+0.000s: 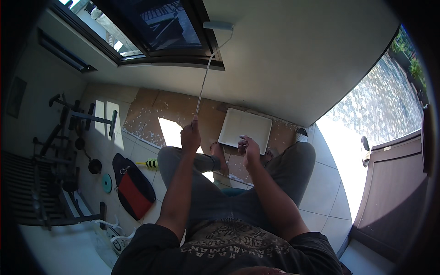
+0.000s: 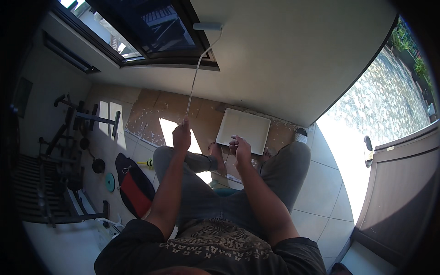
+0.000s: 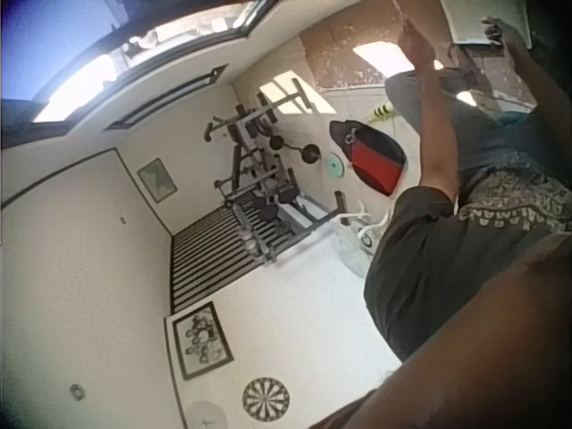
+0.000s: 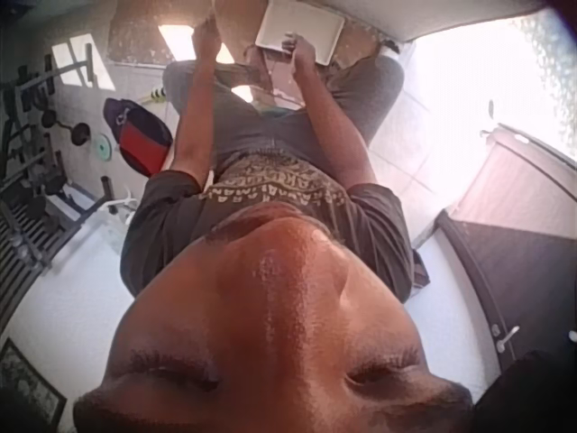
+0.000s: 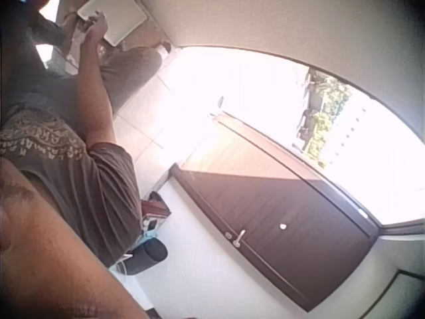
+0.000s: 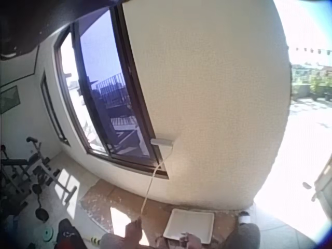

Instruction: The recorder uses a paint roller to apply white paint to a section of an indoor wall.

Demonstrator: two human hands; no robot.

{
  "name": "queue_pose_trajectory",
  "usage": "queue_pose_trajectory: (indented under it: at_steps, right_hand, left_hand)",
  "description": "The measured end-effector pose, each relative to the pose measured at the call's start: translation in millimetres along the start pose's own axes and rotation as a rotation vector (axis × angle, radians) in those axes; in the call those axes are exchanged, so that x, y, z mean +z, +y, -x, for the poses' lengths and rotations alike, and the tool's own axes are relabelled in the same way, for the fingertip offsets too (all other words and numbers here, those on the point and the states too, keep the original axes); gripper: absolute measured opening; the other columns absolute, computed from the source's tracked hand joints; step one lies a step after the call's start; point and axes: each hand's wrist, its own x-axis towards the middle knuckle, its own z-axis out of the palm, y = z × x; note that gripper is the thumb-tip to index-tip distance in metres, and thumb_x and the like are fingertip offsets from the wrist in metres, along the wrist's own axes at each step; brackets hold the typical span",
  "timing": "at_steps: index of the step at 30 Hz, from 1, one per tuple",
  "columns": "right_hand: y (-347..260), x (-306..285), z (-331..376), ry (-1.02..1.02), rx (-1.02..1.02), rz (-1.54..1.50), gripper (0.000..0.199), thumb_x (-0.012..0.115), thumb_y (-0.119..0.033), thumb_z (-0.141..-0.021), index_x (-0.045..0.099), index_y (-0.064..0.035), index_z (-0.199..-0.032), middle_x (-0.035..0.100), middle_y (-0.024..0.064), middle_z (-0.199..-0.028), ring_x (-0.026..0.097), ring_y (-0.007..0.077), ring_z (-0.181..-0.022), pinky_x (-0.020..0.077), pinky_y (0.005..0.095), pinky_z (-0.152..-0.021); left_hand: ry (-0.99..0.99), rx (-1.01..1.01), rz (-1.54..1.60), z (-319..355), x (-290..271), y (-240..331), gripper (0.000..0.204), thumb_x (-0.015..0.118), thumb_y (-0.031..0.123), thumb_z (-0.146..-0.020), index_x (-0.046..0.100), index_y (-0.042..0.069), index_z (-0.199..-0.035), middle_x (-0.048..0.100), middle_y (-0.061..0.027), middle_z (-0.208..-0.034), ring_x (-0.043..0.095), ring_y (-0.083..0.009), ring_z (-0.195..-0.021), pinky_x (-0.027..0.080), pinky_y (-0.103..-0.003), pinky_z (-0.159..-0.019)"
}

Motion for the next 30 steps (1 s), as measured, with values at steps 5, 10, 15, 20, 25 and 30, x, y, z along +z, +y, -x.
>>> queue_pose_trajectory:
  at_steps: [5,10,15,20,25,30]
  right_hand:
    - [-0.5,-6.0,0.1,-0.005,-0.009,0.05,0.029,0.054,-0.024,-0.1,0.061,0.0017,-0.11,0.059,0.0052,-0.076,0.053,0.012,-0.061,0.041,0.0244,-0.056]
    - [-1.6,-6.6,1.1,0.019,-0.038,0.114,0.029,0.054,-0.027,-0.1,0.062,-0.0012,-0.11,0.06,0.0045,-0.076,0.056,0.0141,-0.066,0.0434,0.0271,-0.061]
    - [1.0,-5.4,0.9,0.015,-0.02,0.06,0.028,0.055,-0.024,-0.1,0.063,0.0011,-0.109,0.061,0.006,-0.076,0.056,0.0126,-0.06,0.0428,0.0238,-0.053]
    - [5.0,-7.7,2.0,-0.017,-0.012,0.045,0.027,0.055,-0.024,-0.1,0.063,0.0008,-0.109,0.061,0.0059,-0.076,0.054,0.0114,-0.058,0.0402,0.0234,-0.052]
    - [10.2,10.8,0.8,-0.051,0.025,0.099,0.03,0.054,-0.027,-0.1,0.062,0.0001,-0.111,0.06,0.0059,-0.079,0.055,0.014,-0.065,0.0444,0.0279,-0.059]
    - [6.0,-27.3,-1.3,0.034,0.001,0.117,0.031,0.054,-0.029,-0.1,0.062,-0.0006,-0.112,0.06,0.0062,-0.081,0.056,0.0141,-0.067,0.0457,0.0276,-0.062]
  left_hand:
    - [-0.032,-0.071,0.319,-31.9,-11.1,54.5,0.074,0.041,0.064,-0.1,0.041,0.004,-0.055,0.038,-0.0039,-0.049,0.045,-0.0179,-0.047,0.034,-0.036,-0.046]
    - [-0.258,-0.273,0.631,-22.1,30.3,38.6,0.071,0.044,0.068,-0.097,0.038,0.01,-0.056,0.036,0.0019,-0.05,0.037,-0.0117,-0.042,0.033,-0.033,-0.044]
    - [-0.194,0.014,0.086,38.9,89.4,-61.3,0.064,0.042,0.062,-0.1,0.061,0.004,-0.081,0.05,-0.0095,-0.056,0.055,-0.0218,-0.051,0.046,-0.039,-0.051]
    - [-0.661,-0.054,-0.313,48.2,114.6,-103.0,0.072,0.05,0.051,-0.097,0.019,0.029,-0.158,0.069,-0.0233,-0.089,0.07,-0.0441,-0.081,0.054,-0.053,-0.076]
    - [-0.661,-0.4,-0.118,37.9,118.1,-123.5,0.081,0.04,0.07,-0.094,0.056,0.004,-0.137,0.062,-0.0315,-0.124,0.06,-0.0447,-0.119,0.047,-0.05,-0.1]
    - [-0.696,-0.631,-0.047,56.2,138.4,-59.7,0.087,0.036,0.073,-0.093,0.064,-0.002,-0.127,0.055,-0.0318,-0.135,0.051,-0.0427,-0.13,0.038,-0.046,-0.111]
